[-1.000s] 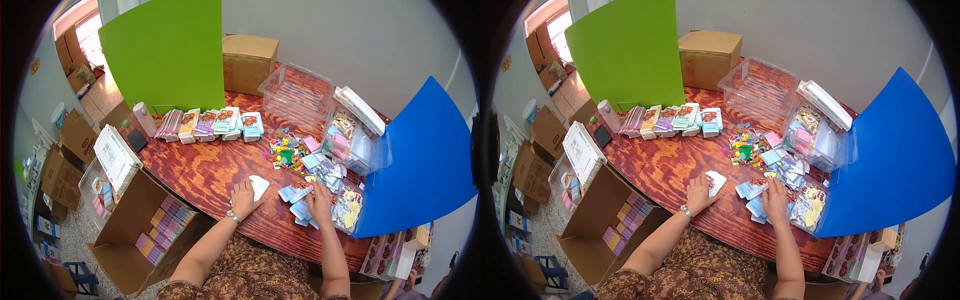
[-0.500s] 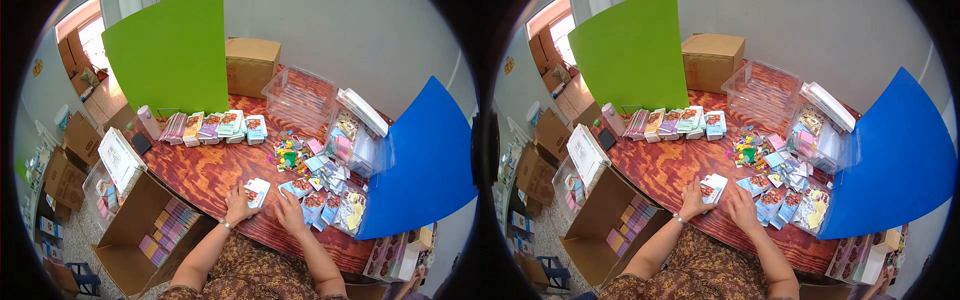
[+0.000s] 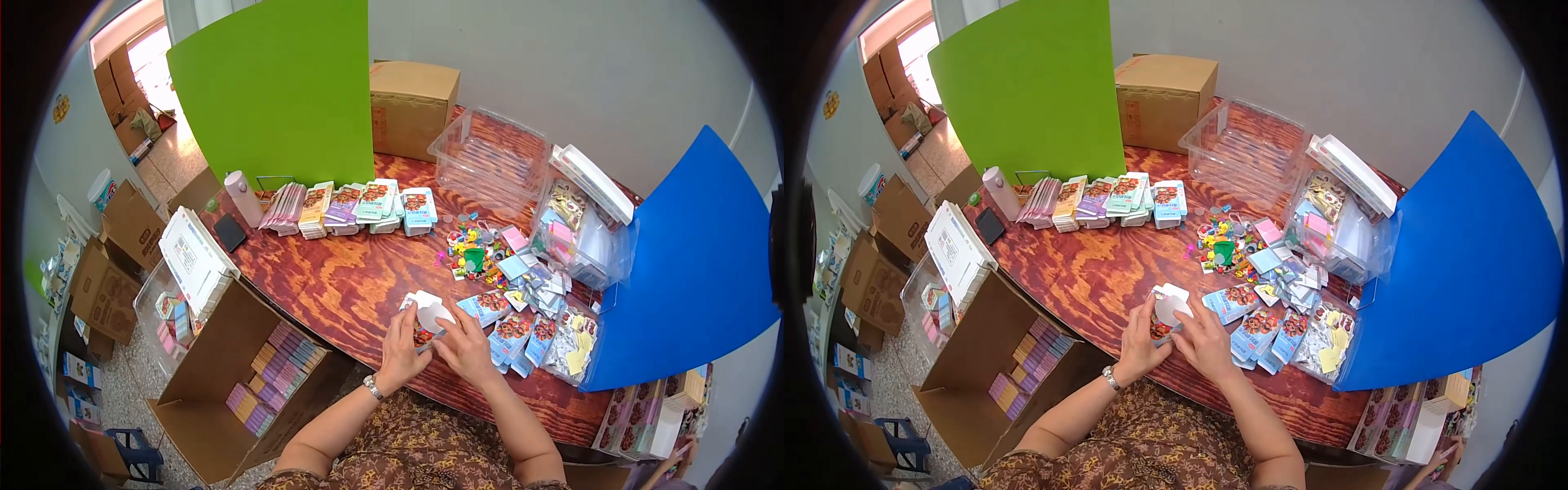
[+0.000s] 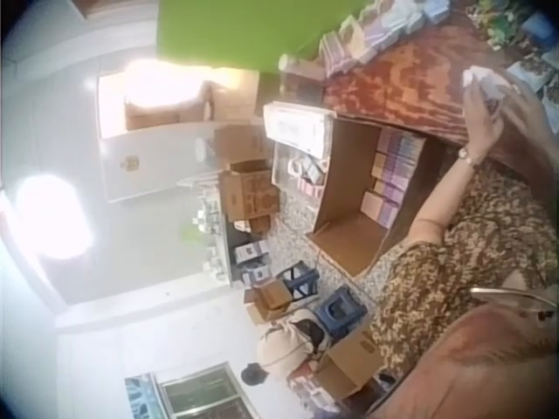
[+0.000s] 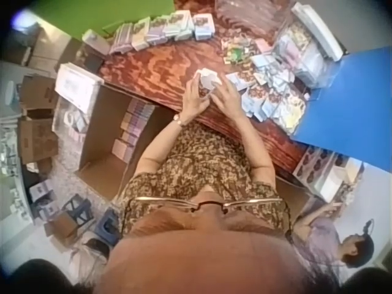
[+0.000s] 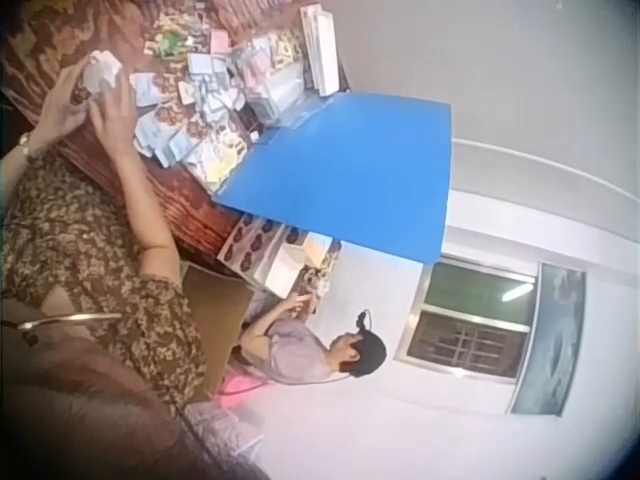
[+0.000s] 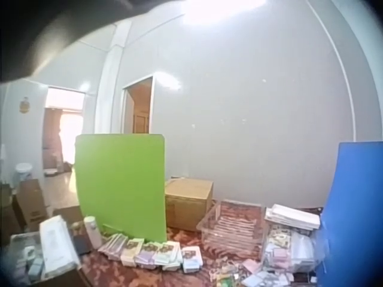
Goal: The person is sorting small colorful toy components into a cup and then placing them into packaging bags.
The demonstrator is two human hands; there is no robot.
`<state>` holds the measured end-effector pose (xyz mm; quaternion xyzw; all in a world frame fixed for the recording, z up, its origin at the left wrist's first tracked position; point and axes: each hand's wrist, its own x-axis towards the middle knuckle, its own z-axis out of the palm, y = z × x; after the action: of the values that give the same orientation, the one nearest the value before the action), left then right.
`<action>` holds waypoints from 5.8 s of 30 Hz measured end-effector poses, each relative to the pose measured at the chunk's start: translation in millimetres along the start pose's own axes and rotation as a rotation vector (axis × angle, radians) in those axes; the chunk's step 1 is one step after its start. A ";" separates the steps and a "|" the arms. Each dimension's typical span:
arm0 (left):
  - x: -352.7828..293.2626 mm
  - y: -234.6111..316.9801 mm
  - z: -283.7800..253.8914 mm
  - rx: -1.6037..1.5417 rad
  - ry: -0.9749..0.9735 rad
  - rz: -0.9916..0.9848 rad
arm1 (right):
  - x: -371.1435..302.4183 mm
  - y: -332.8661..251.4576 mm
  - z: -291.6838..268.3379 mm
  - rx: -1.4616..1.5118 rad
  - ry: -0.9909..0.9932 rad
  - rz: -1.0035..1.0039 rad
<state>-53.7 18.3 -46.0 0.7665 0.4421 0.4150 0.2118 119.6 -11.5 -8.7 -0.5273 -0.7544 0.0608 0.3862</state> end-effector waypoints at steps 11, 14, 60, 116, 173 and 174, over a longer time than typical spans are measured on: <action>5.8 14.6 -7.7 -0.061 -0.004 0.140 | -9.4 -9.3 -4.2 0.114 0.153 -0.060; 5.6 15.8 -6.1 -0.043 0.010 0.191 | -10.8 -10.1 -10.0 0.064 0.093 -0.084; -6.8 30.1 -14.8 0.339 0.095 0.351 | -18.1 -45.1 -15.2 0.436 0.069 0.339; 138.8 -24.8 41.6 -0.230 -0.155 0.248 | 22.2 92.0 -11.7 1.297 0.484 0.905; 28.5 -73.4 63.2 -0.133 -0.106 -0.091 | 107.9 207.6 22.9 -0.516 0.079 0.341; 29.2 -71.9 64.5 -0.145 -0.107 -0.094 | 106.6 221.3 21.7 -0.480 0.014 0.384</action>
<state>-29.0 83.3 -119.1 0.7487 0.4343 0.3939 0.3091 255.7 181.7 -78.9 -0.7367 -0.6312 -0.0508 0.2374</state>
